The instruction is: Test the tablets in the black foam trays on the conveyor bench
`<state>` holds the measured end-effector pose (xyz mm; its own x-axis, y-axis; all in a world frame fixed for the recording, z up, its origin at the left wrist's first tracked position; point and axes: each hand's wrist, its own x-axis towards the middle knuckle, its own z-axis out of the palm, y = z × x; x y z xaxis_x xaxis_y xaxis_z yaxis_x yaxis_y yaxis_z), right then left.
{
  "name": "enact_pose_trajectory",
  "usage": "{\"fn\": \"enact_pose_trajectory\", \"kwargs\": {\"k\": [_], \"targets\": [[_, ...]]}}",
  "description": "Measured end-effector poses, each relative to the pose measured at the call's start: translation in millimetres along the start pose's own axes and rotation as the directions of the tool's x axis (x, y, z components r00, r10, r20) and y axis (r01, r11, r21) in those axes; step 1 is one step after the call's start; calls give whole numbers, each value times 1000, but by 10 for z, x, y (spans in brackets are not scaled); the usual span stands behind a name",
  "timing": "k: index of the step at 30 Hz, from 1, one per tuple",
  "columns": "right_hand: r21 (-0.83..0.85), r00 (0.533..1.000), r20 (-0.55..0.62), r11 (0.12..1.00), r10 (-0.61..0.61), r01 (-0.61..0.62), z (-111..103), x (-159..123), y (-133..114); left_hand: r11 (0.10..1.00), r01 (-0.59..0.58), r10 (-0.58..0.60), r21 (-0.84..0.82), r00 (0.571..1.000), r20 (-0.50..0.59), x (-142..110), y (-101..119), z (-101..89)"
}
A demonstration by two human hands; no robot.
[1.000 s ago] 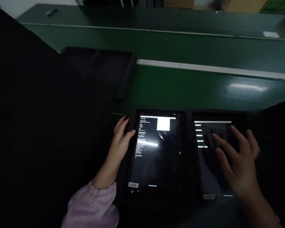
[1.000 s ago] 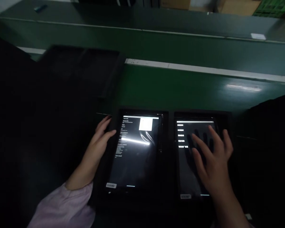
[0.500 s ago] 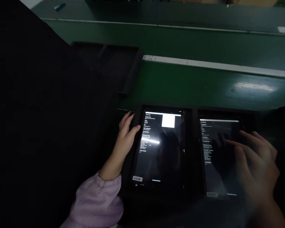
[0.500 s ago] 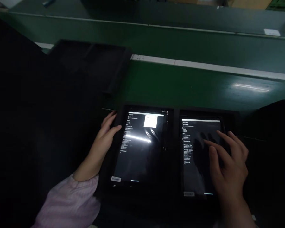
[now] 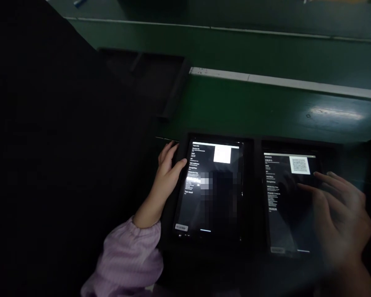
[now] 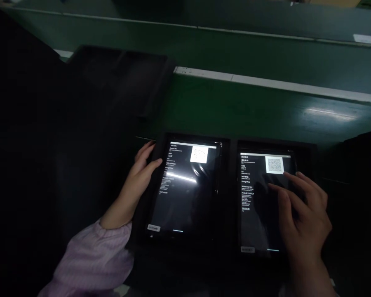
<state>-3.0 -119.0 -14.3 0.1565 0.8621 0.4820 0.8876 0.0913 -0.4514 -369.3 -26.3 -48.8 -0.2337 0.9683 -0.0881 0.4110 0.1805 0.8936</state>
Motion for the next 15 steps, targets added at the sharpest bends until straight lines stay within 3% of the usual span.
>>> {"fn": "enact_pose_trajectory", "kwargs": {"k": [15], "targets": [[56, 999, -9, 998, 30, -30, -8, 27, -57, 1000, -20, 20, 24, 1000, -8, 16, -36, 11]]}}
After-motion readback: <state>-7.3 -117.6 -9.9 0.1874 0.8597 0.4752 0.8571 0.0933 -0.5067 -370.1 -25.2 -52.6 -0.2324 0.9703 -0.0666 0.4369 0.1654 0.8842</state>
